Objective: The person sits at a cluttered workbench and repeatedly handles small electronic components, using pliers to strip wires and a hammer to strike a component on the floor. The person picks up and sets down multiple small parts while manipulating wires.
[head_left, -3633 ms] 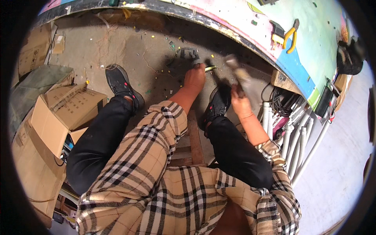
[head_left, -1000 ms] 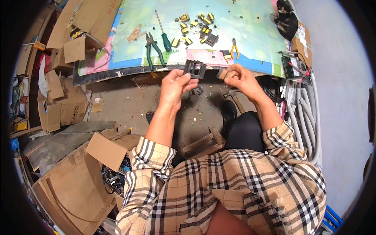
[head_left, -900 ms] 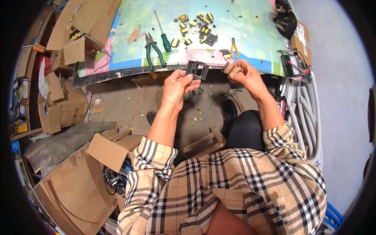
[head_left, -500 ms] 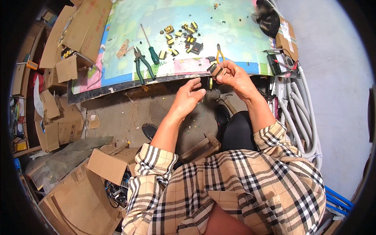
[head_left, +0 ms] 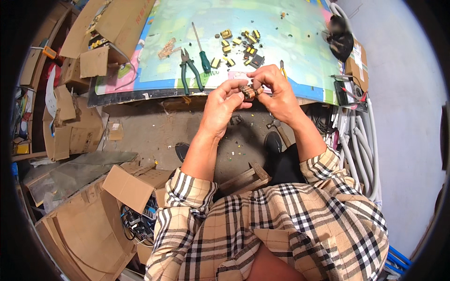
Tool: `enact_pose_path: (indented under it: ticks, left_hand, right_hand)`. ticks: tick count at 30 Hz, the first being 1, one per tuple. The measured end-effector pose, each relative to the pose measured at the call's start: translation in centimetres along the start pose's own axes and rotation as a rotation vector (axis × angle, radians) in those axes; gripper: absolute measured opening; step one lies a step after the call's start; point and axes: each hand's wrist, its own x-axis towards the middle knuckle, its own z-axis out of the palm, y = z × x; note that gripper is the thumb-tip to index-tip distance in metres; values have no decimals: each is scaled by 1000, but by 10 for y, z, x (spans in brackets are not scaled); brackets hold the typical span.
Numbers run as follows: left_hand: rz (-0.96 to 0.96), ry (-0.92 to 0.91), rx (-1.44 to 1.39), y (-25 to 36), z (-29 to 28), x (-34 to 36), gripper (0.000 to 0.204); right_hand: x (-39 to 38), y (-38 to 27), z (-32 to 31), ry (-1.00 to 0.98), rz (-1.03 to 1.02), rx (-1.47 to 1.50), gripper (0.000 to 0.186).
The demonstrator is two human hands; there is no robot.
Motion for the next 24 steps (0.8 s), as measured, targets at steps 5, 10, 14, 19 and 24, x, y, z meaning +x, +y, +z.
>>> enact_pose_path:
  ticks: [5,10,14,19,24]
  left_hand:
    - [109,91,9,5,-4,-3,28]
    - [121,121,10,6,-9,-9,27]
    - [194,164,-3,0,-8,-7,26]
    - [245,186,91,1,-5,-6,27]
    - [240,194,196,-5,-1,-5,29]
  right_hand:
    - [12,-8,13,56,-171,-268,27]
    - [9,1,27,115,-213,-280,31]
    - [6,5,25,201,-106,-246,33]
    - [-2,24,18,-11,383,526,32]
    - [0,24,12,-147,473,471,37]
